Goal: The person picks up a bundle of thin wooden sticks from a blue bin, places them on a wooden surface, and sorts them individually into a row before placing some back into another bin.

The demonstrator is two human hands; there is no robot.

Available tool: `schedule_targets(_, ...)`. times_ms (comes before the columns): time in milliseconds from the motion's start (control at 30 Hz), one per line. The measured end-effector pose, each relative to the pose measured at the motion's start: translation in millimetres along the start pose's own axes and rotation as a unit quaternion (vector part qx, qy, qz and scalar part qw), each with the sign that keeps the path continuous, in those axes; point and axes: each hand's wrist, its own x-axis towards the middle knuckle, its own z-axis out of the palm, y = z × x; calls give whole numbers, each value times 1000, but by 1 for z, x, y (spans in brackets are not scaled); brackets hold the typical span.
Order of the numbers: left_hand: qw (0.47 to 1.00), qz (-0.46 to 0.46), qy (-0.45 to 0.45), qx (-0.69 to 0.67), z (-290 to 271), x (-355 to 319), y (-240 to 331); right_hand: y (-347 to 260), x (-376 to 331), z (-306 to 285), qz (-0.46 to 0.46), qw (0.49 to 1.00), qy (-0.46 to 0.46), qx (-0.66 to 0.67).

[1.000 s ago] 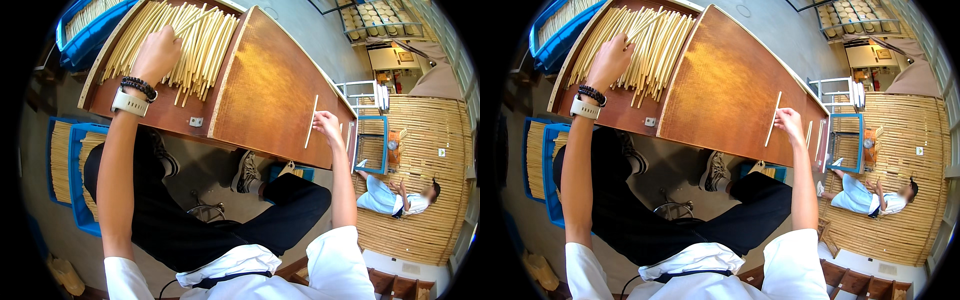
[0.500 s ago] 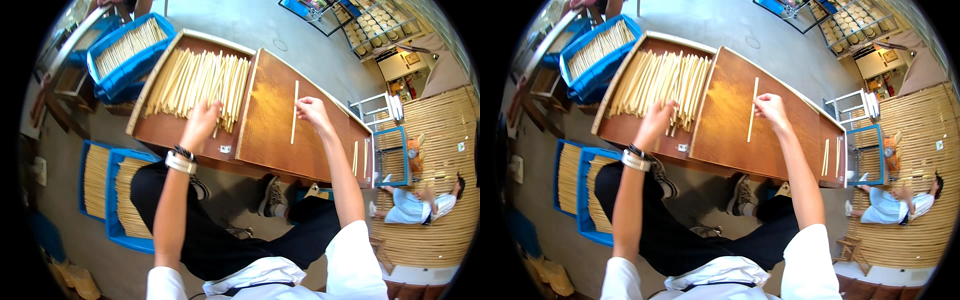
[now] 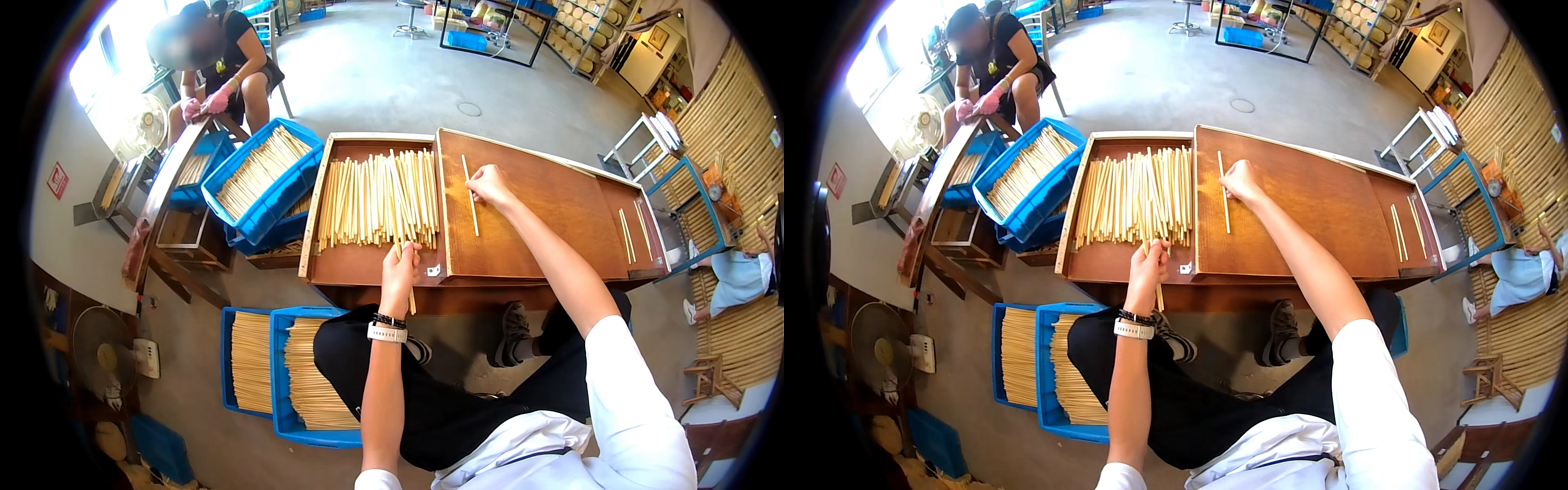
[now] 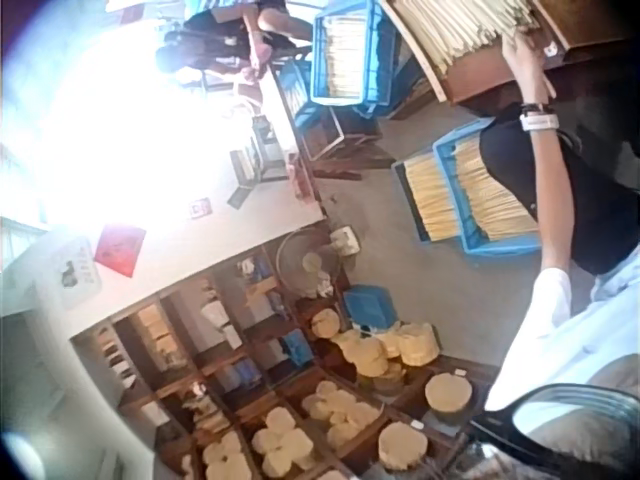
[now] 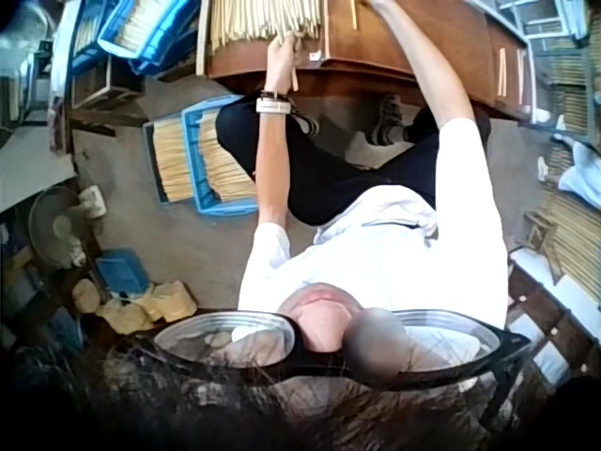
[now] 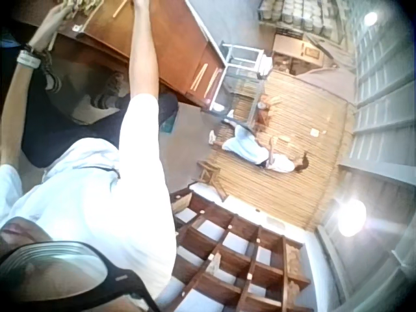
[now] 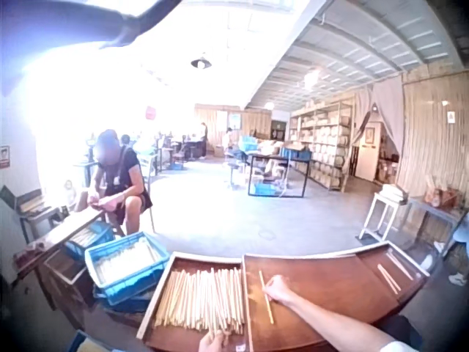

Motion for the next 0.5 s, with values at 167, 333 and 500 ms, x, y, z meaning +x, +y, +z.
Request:
schedule_targets(167, 1000, -4, 4, 7, -4, -2, -1, 2, 0, -1, 1, 1000, -1, 1)
schedule_targets(333, 1000, 0, 5, 11, -5, -3, -3, -3, -2, -1, 10, 1000, -6, -13)
schedule_targets(500, 1000, -2, 12, 23, -3, -3, -1, -3, -2, -4, 2, 1000, -7, -25)
